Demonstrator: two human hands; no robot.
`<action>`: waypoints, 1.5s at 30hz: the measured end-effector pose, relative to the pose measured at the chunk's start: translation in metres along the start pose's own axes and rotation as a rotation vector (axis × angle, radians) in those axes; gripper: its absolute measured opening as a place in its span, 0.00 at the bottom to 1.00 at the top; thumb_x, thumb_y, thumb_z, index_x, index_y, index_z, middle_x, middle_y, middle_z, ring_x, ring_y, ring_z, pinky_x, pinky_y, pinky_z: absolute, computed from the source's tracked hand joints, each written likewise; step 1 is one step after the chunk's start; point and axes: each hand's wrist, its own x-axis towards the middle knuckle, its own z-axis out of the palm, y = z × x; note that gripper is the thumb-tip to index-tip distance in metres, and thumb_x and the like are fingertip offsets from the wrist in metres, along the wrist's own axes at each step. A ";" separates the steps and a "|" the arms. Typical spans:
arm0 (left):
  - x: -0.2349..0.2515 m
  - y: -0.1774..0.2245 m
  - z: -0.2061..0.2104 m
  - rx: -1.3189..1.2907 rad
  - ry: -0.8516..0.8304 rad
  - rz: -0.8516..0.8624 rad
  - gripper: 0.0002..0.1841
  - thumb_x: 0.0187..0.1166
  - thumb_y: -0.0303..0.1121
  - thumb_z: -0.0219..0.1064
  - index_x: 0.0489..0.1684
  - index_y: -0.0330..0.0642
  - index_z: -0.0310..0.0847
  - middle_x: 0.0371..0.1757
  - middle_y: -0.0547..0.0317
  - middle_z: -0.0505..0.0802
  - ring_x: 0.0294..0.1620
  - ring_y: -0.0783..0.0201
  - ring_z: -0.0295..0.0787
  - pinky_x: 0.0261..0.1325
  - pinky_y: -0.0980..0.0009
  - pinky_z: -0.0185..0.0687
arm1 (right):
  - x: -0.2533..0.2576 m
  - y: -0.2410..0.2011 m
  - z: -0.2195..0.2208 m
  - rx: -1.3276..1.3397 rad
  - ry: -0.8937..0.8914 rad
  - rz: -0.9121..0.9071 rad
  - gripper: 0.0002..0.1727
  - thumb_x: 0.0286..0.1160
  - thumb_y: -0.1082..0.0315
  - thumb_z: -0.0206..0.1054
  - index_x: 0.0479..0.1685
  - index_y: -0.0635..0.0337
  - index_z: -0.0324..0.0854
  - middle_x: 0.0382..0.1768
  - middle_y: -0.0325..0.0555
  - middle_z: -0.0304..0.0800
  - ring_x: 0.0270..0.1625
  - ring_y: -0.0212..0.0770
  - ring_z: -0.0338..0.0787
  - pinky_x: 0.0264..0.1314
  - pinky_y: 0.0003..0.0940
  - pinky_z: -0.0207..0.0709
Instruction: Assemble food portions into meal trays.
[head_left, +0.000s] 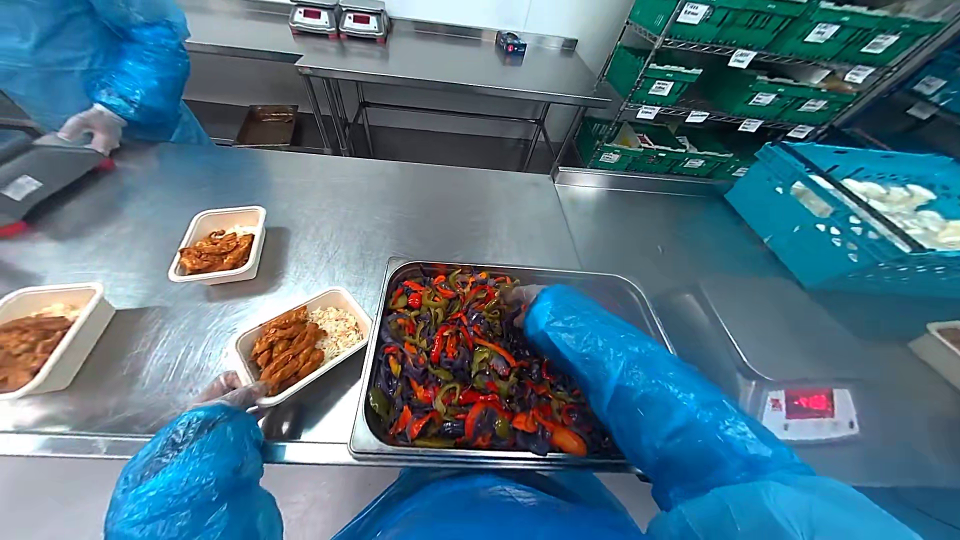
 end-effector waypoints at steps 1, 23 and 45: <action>0.001 -0.001 0.000 -0.010 -0.002 0.013 0.09 0.80 0.17 0.62 0.51 0.30 0.67 0.38 0.50 0.79 0.34 0.65 0.79 0.37 0.69 0.81 | -0.002 -0.010 -0.005 -0.116 -0.102 0.048 0.26 0.81 0.71 0.68 0.77 0.72 0.72 0.77 0.68 0.76 0.83 0.60 0.73 0.85 0.54 0.62; 0.071 -0.020 -0.004 -0.174 -0.111 -0.025 0.12 0.82 0.23 0.43 0.59 0.39 0.65 0.37 0.64 0.77 0.32 0.79 0.75 0.35 0.81 0.75 | -0.118 0.056 0.032 0.214 0.182 -0.148 0.18 0.62 0.73 0.82 0.54 0.60 0.91 0.51 0.56 0.94 0.56 0.50 0.92 0.66 0.52 0.81; 0.063 -0.001 -0.004 0.166 -0.150 0.171 0.24 0.96 0.35 0.40 0.78 0.22 0.63 0.74 0.27 0.77 0.73 0.48 0.77 0.77 0.54 0.67 | -0.126 0.047 0.046 0.809 0.403 -0.331 0.21 0.58 0.83 0.78 0.55 0.67 0.88 0.47 0.50 0.94 0.46 0.34 0.94 0.55 0.31 0.88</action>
